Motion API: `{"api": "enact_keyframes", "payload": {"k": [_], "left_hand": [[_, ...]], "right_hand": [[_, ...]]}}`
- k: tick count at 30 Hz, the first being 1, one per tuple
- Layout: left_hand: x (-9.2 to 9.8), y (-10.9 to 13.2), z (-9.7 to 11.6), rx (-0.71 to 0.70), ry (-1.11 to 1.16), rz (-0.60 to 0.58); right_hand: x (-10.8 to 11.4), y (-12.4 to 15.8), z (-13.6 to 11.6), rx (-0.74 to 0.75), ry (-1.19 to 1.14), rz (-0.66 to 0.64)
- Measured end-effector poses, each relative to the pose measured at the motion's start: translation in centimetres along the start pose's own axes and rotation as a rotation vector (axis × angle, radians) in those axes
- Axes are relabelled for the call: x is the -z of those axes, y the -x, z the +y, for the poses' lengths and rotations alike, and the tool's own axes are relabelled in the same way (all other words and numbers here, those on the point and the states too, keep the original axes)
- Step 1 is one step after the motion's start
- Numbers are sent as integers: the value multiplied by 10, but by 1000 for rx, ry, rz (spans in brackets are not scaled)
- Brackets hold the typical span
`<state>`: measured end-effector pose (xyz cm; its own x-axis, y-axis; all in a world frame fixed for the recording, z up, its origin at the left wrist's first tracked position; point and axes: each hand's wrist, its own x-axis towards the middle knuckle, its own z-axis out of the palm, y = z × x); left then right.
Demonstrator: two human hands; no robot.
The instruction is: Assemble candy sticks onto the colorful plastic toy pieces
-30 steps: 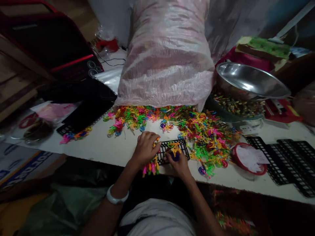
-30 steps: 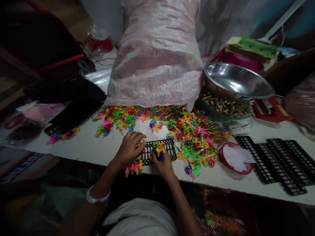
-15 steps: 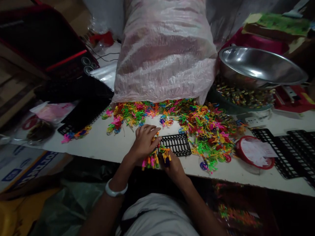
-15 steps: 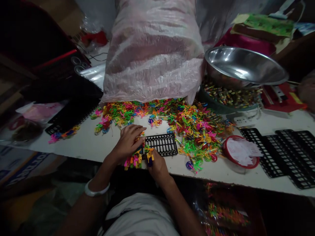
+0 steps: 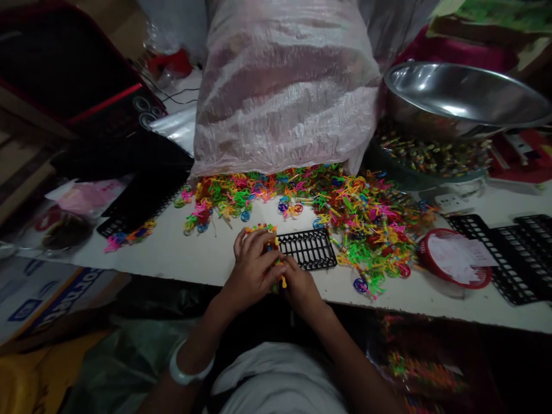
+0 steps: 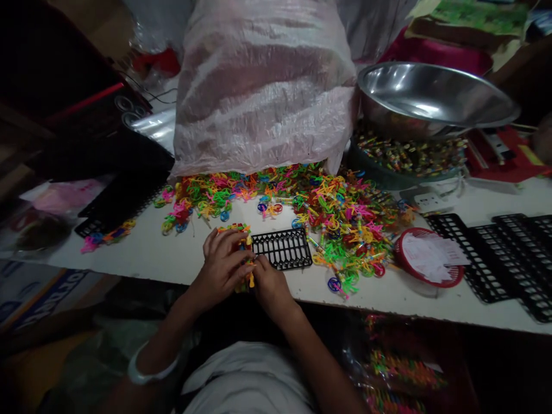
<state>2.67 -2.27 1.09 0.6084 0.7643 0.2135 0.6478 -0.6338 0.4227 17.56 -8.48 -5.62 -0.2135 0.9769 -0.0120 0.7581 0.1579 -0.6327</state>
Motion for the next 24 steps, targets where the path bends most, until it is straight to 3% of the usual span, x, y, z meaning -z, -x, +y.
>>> {"api": "enact_keyframes", "payload": {"k": [6, 12, 16, 18, 21, 22, 24], "left_hand": [[-5, -1, 7, 78, -47, 58], [-5, -1, 8, 36, -89, 26], [-6, -2, 7, 67, -124, 48], [-6, -2, 7, 63, -130, 32], [-5, -1, 8, 54, -135, 20], [-5, 0, 8, 51, -134, 22], [-4, 1, 8, 48, -131, 23]], "right_hand": [[-3, -3, -1, -21, 134, 47], [-8, -13, 2, -21, 119, -1], [8, -13, 10, 27, -8, 19], [27, -15, 21, 18, -42, 133], [64, -30, 43, -245, 196, 417], [75, -39, 51, -357, 322, 456], [93, -56, 62, -522, 510, 395]]}}
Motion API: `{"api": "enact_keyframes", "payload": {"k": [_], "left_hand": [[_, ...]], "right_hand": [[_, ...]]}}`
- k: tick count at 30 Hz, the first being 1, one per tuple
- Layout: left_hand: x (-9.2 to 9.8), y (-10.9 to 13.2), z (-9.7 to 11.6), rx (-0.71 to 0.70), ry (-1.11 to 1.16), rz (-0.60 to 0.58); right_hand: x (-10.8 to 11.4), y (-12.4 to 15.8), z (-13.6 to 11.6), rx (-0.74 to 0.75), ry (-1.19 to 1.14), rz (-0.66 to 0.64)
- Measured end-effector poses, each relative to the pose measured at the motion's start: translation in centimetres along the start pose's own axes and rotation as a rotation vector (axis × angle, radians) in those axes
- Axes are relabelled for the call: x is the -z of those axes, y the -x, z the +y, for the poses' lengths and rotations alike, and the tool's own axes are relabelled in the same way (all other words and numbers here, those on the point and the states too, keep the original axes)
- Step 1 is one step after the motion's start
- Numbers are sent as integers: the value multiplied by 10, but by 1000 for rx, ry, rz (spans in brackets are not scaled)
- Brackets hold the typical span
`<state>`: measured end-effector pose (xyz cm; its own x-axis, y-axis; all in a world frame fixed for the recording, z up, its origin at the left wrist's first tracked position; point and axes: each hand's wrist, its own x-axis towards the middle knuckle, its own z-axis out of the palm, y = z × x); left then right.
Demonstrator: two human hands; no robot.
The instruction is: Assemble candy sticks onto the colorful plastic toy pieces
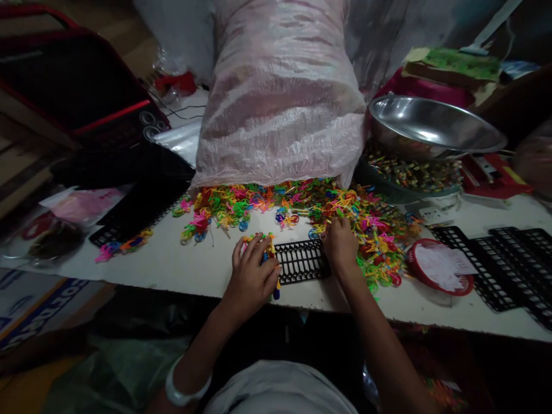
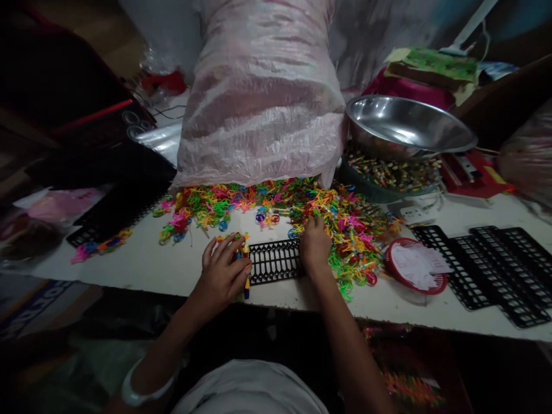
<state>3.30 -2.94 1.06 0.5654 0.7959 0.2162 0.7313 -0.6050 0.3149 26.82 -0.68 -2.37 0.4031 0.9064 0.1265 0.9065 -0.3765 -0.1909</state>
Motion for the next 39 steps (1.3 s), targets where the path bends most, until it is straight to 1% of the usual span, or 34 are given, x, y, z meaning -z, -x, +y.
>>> {"api": "enact_keyframes", "payload": {"k": [1, 3, 7, 9, 11, 14, 16, 18, 19, 20, 22, 24, 25, 26, 27, 29, 31, 33, 36, 39], "left_hand": [[1, 2, 0, -1, 2, 2], [3, 6, -1, -9, 8, 1], [11, 12, -6, -37, 38, 14], [14, 6, -9, -13, 42, 44], [13, -6, -13, 16, 33, 59], [7, -27, -18, 27, 26, 15], [3, -36, -19, 37, 37, -30], [1, -39, -19, 47, 54, -65], [1, -39, -19, 48, 62, -74], [1, -39, -19, 46, 67, -78], [2, -38, -18, 43, 69, -75], [3, -38, -18, 39, 66, -72], [2, -38, -18, 39, 65, -72], [2, -38, -19, 37, 64, -72], [2, -38, -19, 37, 62, -72], [1, -37, -19, 43, 55, -70], [1, -37, -20, 39, 40, -79], [2, -38, -20, 22, 22, -96], [2, -40, -18, 25, -2, -113], [0, -41, -15, 80, -22, -89]], "right_hand": [[1, -10, 1, -15, 77, -44], [1, -21, 2, 3, 144, -99], [-5, -19, 3, 55, 107, -49], [-10, -18, 3, 61, 101, -55], [-14, -20, 2, 61, 108, -76], [-14, -25, -1, 56, 63, -56], [-12, -21, -3, 76, -81, 3], [-11, -9, -6, 86, -349, 34], [-11, 0, -9, 80, -520, 12], [-13, 10, -13, 64, -698, -41], [-19, 32, -26, 25, -1016, -215], [-28, 48, -41, 8, -1194, -393], [-33, 53, -48, 6, -1218, -451], [-37, 57, -54, 11, -1205, -474], [-40, 58, -58, 29, -1164, -463], [-43, 58, -63, 108, -1038, -380], [-43, 58, -66, 222, -884, -275], [-41, 60, -68, 318, -715, -230], [-38, 66, -76, 355, -492, -256], [-37, 68, -81, 342, -392, -279]]}}
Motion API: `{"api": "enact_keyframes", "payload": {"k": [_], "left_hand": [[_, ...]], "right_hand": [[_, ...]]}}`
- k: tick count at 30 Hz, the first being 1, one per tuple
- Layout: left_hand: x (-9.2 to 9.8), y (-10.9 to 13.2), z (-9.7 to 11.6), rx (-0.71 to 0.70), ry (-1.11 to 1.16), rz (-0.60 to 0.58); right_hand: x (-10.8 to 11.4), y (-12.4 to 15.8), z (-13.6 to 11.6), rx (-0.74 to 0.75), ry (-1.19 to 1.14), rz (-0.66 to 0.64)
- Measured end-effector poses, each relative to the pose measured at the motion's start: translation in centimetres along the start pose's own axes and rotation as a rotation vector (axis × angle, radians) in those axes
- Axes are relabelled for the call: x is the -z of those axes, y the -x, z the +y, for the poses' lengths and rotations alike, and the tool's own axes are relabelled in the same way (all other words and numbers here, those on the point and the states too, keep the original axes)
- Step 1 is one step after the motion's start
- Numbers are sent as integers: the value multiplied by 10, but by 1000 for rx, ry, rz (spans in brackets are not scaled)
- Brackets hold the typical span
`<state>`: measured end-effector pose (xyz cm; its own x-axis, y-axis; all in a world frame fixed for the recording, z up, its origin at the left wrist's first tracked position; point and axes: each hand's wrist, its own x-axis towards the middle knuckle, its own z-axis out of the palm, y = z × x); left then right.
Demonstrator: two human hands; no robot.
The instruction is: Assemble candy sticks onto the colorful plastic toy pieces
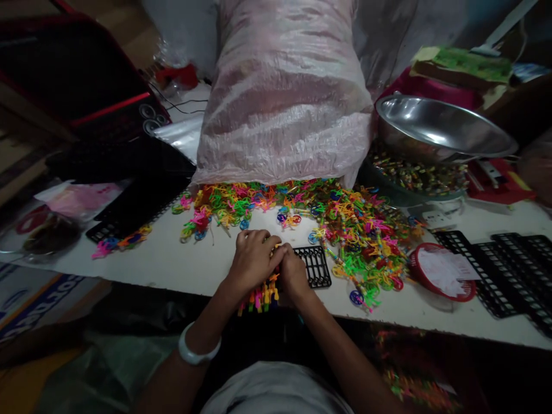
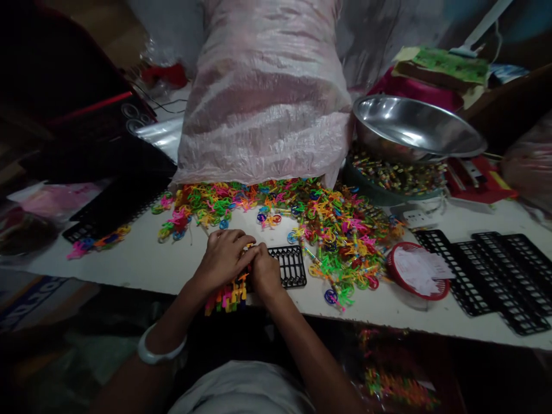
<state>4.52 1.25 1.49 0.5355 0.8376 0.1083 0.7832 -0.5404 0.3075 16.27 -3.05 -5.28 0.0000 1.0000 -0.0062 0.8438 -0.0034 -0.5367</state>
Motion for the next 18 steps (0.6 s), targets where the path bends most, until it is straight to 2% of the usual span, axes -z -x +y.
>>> {"api": "enact_keyframes", "payload": {"k": [3, 5, 6, 8, 10, 13, 18], "left_hand": [[-1, 0, 2, 14, -4, 21], [0, 0, 3, 8, -12, 15], [0, 0, 3, 7, -17, 14], [0, 1, 3, 7, -19, 17], [0, 1, 3, 7, -14, 25], [-1, 1, 2, 11, -15, 32], [-1, 3, 1, 3, -29, 20]], "right_hand": [[10, -2, 9, 93, -56, -14], [25, -2, 22, 94, -54, 39], [34, 0, 30, 34, -4, 95], [52, 2, 47, -184, 175, 194], [66, 3, 61, -365, 334, 196], [74, 2, 76, -388, 351, 111], [68, -3, 82, -362, 297, 161]]}}
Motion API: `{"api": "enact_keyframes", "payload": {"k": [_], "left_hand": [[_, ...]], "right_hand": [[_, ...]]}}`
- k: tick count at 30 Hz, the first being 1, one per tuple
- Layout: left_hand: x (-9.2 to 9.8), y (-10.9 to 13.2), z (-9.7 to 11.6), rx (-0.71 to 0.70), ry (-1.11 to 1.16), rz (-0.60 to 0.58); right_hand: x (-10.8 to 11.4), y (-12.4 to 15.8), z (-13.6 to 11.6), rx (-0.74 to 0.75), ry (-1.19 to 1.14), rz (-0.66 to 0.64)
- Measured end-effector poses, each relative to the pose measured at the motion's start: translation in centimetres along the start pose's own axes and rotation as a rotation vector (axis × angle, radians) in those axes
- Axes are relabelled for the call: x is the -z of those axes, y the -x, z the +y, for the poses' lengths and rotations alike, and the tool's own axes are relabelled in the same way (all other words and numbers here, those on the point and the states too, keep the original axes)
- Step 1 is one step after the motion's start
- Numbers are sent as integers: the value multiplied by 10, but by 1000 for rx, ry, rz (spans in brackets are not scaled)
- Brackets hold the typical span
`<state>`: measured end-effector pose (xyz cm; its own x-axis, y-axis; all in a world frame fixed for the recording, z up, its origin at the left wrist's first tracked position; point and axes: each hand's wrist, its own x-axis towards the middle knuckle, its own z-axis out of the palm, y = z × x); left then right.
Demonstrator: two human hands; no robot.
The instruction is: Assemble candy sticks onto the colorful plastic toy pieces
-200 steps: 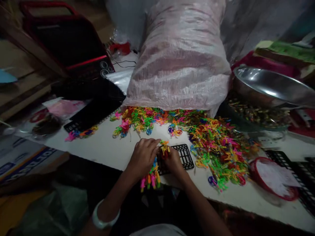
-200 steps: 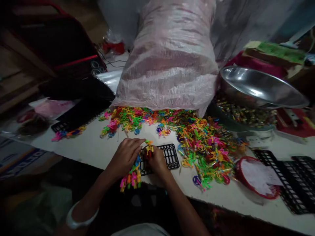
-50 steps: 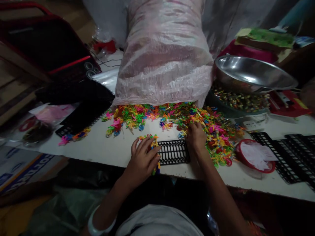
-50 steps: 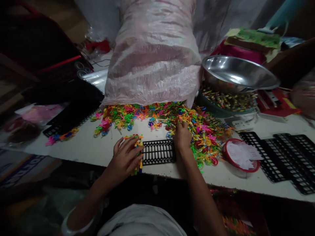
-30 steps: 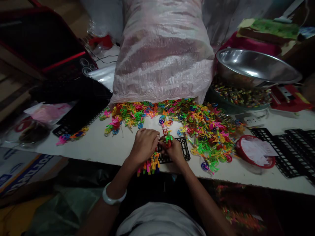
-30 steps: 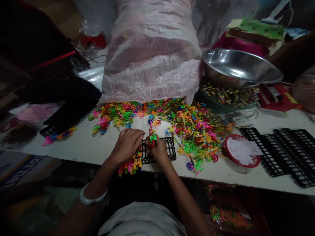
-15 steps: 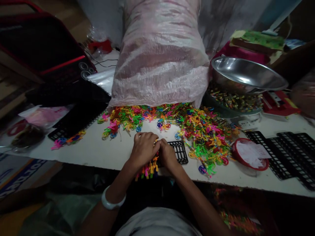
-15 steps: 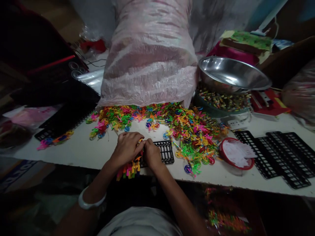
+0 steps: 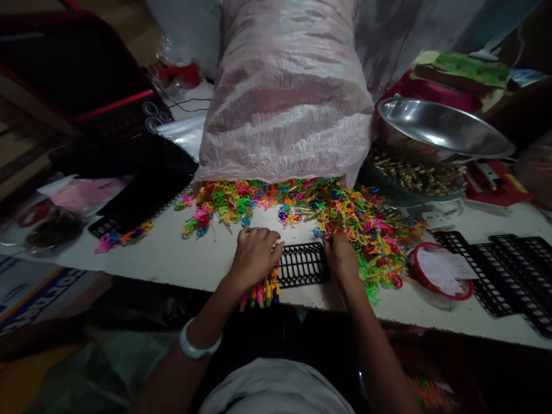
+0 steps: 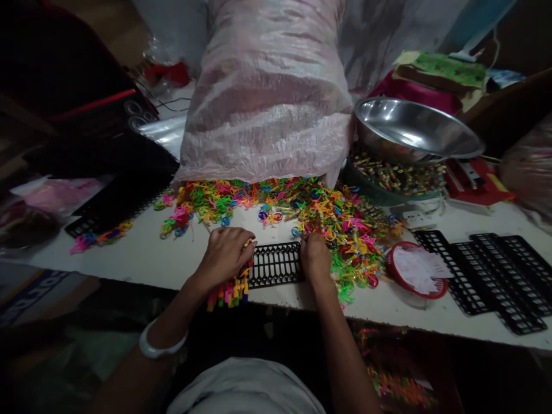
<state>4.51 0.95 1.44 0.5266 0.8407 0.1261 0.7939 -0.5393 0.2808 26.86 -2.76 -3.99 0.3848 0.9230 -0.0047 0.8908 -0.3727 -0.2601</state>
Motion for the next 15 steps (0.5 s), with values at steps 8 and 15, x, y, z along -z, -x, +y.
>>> {"api": "enact_keyframes", "payload": {"k": [8, 15], "left_hand": [[-2, -1, -1, 8, 8, 6], [9, 16, 1, -57, 63, 21]], "right_hand": [[8, -16, -3, -17, 39, -49], [1, 37, -13, 134, -656, 3]]}}
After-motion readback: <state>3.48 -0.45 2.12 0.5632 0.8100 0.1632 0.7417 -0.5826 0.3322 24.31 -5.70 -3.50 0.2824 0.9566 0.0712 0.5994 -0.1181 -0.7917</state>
